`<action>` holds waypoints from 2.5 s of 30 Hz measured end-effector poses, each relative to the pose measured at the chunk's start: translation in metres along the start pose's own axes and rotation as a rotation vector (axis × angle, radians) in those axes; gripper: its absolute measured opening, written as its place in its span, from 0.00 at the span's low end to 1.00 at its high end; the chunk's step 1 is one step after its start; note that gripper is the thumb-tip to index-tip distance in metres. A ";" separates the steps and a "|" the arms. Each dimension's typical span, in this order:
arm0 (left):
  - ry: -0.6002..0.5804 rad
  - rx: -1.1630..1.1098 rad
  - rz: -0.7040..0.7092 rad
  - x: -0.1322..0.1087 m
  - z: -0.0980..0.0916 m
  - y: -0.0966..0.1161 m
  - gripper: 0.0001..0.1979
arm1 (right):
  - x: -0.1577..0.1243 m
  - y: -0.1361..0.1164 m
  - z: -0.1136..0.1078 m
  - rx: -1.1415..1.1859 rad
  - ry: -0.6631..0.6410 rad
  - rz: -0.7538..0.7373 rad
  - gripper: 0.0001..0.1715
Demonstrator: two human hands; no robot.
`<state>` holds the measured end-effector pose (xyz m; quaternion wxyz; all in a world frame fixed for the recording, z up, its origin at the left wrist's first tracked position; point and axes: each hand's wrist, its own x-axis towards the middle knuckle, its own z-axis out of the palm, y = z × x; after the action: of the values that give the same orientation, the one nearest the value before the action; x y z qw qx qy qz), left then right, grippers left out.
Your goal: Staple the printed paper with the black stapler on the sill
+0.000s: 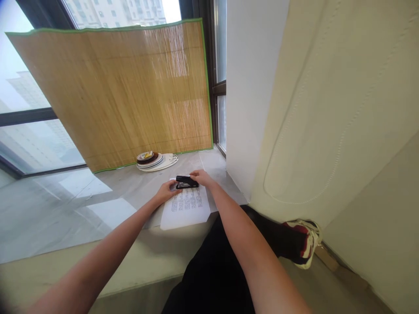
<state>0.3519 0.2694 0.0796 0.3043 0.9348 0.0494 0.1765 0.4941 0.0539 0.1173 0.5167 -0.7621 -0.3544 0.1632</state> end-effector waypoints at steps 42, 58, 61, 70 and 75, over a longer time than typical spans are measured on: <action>0.389 -0.856 -0.343 -0.001 -0.020 -0.001 0.26 | -0.022 -0.031 0.024 -0.525 0.258 -0.357 0.18; 0.305 -1.662 -0.618 -0.002 -0.028 0.004 0.17 | -0.026 -0.043 0.045 -1.022 0.138 -1.143 0.17; 0.340 -1.573 -0.625 -0.001 -0.026 0.004 0.17 | -0.026 -0.046 0.040 -0.872 0.187 -0.955 0.17; 0.282 -1.329 -0.447 -0.012 -0.018 0.010 0.14 | -0.020 -0.025 0.021 -0.339 0.230 0.036 0.22; 0.173 -1.037 -0.191 -0.020 -0.014 0.016 0.18 | -0.019 -0.020 0.026 -0.368 0.098 0.072 0.24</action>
<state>0.3284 0.2601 0.0936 0.7359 0.6350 0.0652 0.2258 0.4575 0.0618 0.1221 0.3792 -0.8629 -0.3251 0.0765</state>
